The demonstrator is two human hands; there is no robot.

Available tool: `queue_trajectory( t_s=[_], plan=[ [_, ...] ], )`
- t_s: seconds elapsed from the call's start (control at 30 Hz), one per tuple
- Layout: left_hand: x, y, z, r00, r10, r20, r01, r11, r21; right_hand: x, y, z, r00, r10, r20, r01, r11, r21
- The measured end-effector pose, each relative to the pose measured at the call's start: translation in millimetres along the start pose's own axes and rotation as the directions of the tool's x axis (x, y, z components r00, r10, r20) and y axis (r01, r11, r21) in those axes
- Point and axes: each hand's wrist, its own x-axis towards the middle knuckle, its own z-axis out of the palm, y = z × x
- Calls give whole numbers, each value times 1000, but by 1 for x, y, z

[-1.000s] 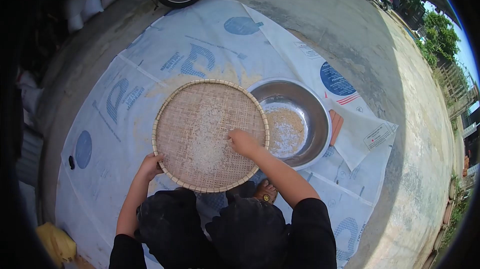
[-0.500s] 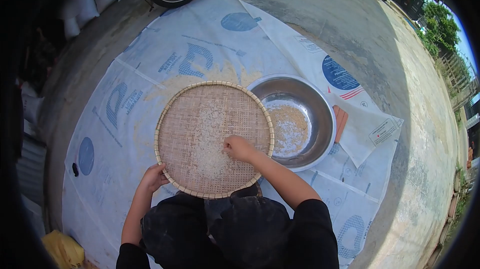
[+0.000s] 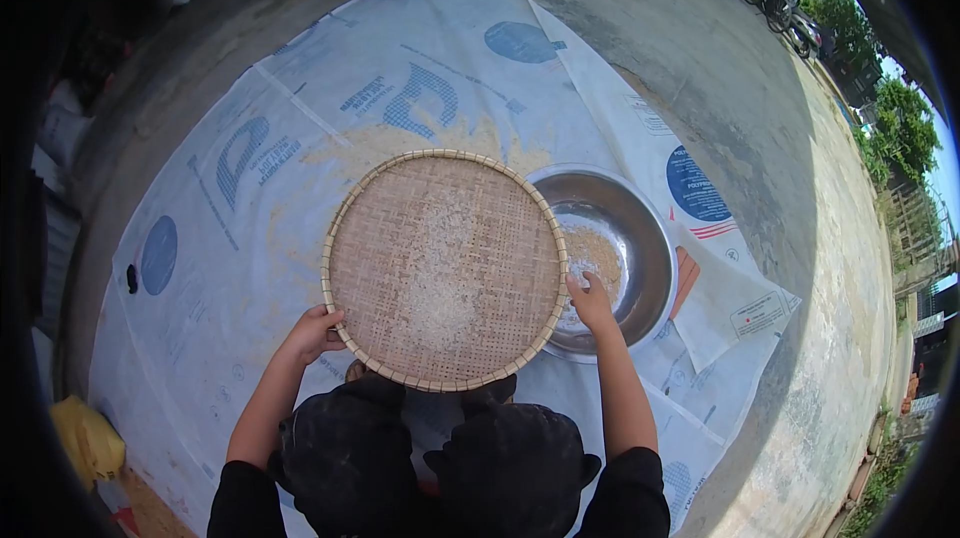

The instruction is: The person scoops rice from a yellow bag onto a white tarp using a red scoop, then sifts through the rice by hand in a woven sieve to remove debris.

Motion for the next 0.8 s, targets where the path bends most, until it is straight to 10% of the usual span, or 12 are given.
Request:
queue_trajectory(
  t_s=[0.07,0.33,0.4,0.8],
  plan=[
    [0,1,3,998,-2,62,-1,998,62,-6,-27,15,978,163,130,-189,955,227],
    [14,-8,2,994,-81,73,73,991,110,19,2,53,981,-28,-193,51,992,115],
    [17,-9,3,992,-110,64,102,989,109,19,8,52,993,-4,-116,49,922,385],
    [72,-5,-7,986,-1,165,-5,999,40,-6,4,51,976,161,-146,-119,958,261]
  ],
)
